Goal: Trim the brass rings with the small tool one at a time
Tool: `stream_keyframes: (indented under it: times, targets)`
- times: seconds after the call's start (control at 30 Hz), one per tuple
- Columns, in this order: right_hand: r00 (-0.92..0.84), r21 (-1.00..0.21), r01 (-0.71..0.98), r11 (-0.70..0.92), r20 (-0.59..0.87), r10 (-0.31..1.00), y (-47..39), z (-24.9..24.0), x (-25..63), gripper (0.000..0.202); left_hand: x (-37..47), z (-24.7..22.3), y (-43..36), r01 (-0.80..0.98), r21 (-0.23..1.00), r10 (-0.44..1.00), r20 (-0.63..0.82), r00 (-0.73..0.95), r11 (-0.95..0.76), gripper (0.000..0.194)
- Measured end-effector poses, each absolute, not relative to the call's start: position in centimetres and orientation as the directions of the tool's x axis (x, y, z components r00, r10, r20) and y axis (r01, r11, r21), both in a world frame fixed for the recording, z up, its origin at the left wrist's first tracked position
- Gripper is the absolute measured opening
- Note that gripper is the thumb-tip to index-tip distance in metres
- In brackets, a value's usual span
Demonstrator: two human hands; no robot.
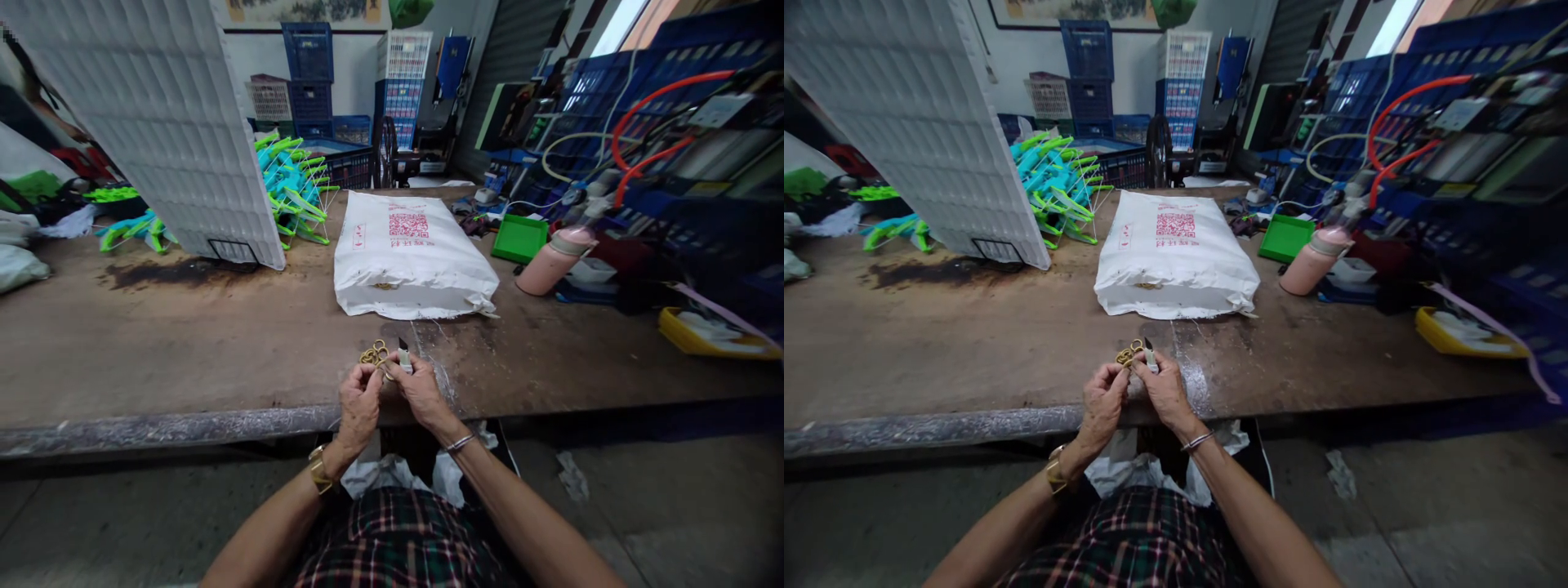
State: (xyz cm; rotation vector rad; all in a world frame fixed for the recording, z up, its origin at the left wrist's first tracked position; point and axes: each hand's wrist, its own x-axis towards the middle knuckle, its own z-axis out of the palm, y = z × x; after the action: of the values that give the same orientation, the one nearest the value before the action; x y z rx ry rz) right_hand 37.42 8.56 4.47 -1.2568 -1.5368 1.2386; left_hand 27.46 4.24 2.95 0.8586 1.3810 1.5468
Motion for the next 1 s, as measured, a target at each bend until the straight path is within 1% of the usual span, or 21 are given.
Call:
stream_keyframes:
  times: [0.07, 0.17, 0.23, 0.3, 0.33, 0.4, 0.5, 0.57, 0.6, 0.67, 0.73, 0.87, 0.93, 1.0]
  targets:
    - [-0.192, -0.962, 0.268, 0.058, 0.006, 0.981, 8.4, 5.1, 37.7, 0.028, 27.0, 2.7, 4.1, 0.016, 0.997, 0.915, 0.072, -0.396, -0.072, 0.017]
    - [-0.226, -0.93, 0.356, 0.093, 0.011, 0.974, 8.2, 5.9, 38.0, 0.027, 26.4, 2.4, 3.9, 0.24, 0.959, 0.909, 0.23, -0.347, -0.151, 0.012]
    - [-0.252, -0.91, 0.4, 0.106, 0.002, 0.968, 8.2, 6.0, 38.1, 0.028, 26.2, 2.4, 3.8, 0.327, 0.923, 0.903, 0.307, -0.302, -0.204, 0.012]
    - [-0.266, -0.902, 0.422, 0.09, -0.029, 0.963, 8.2, 5.7, 38.1, 0.029, 26.1, 2.6, 3.6, 0.354, 0.906, 0.904, 0.337, -0.265, -0.234, 0.012]
    - [-0.27, -0.903, 0.423, 0.072, -0.05, 0.962, 8.2, 5.5, 38.1, 0.029, 26.1, 2.7, 3.5, 0.34, 0.913, 0.912, 0.322, -0.254, -0.227, 0.012]
    - [-0.28, -0.908, 0.417, 0.046, -0.08, 0.957, 8.3, 5.1, 38.2, 0.03, 26.2, 3.1, 3.3, 0.263, 0.949, 0.943, 0.235, -0.233, -0.172, 0.013]
    - [-0.292, -0.907, 0.417, 0.055, -0.076, 0.953, 8.2, 4.9, 38.4, 0.029, 26.3, 3.7, 3.0, 0.026, 0.999, 0.989, 0.025, -0.145, -0.021, 0.021]
    - [-0.295, -0.909, 0.411, 0.063, -0.067, 0.953, 8.2, 5.1, 38.5, 0.027, 26.2, 3.9, 2.9, -0.135, 0.987, 0.994, -0.098, -0.049, 0.091, 0.028]
    - [-0.297, -0.912, 0.406, 0.064, -0.066, 0.953, 8.1, 5.2, 38.6, 0.026, 26.2, 4.0, 2.8, -0.196, 0.972, 0.991, -0.135, -0.007, 0.131, 0.031]
    - [-0.306, -0.915, 0.397, 0.067, -0.063, 0.95, 8.0, 5.5, 38.5, 0.024, 26.0, 4.0, 2.8, -0.282, 0.946, 0.987, -0.154, 0.044, 0.16, 0.033]
    - [-0.319, -0.92, 0.385, 0.071, -0.061, 0.946, 7.9, 5.6, 38.4, 0.021, 25.9, 4.0, 2.8, -0.346, 0.925, 0.987, -0.142, 0.071, 0.158, 0.034]
    - [-0.33, -0.936, 0.349, 0.052, -0.071, 0.941, 8.0, 5.4, 38.3, 0.023, 25.7, 4.2, 2.5, -0.419, 0.887, 0.981, -0.162, 0.111, 0.194, 0.034]
    - [-0.279, -0.925, 0.38, 0.026, -0.088, 0.956, 8.1, 5.4, 38.4, 0.027, 25.7, 4.4, 2.3, -0.436, 0.875, 0.977, -0.18, 0.114, 0.212, 0.035]
    - [-0.236, -0.887, 0.458, 0.055, -0.061, 0.97, 8.0, 5.6, 38.6, 0.028, 25.7, 4.6, 2.2, -0.436, 0.873, 0.975, -0.193, 0.106, 0.22, 0.036]
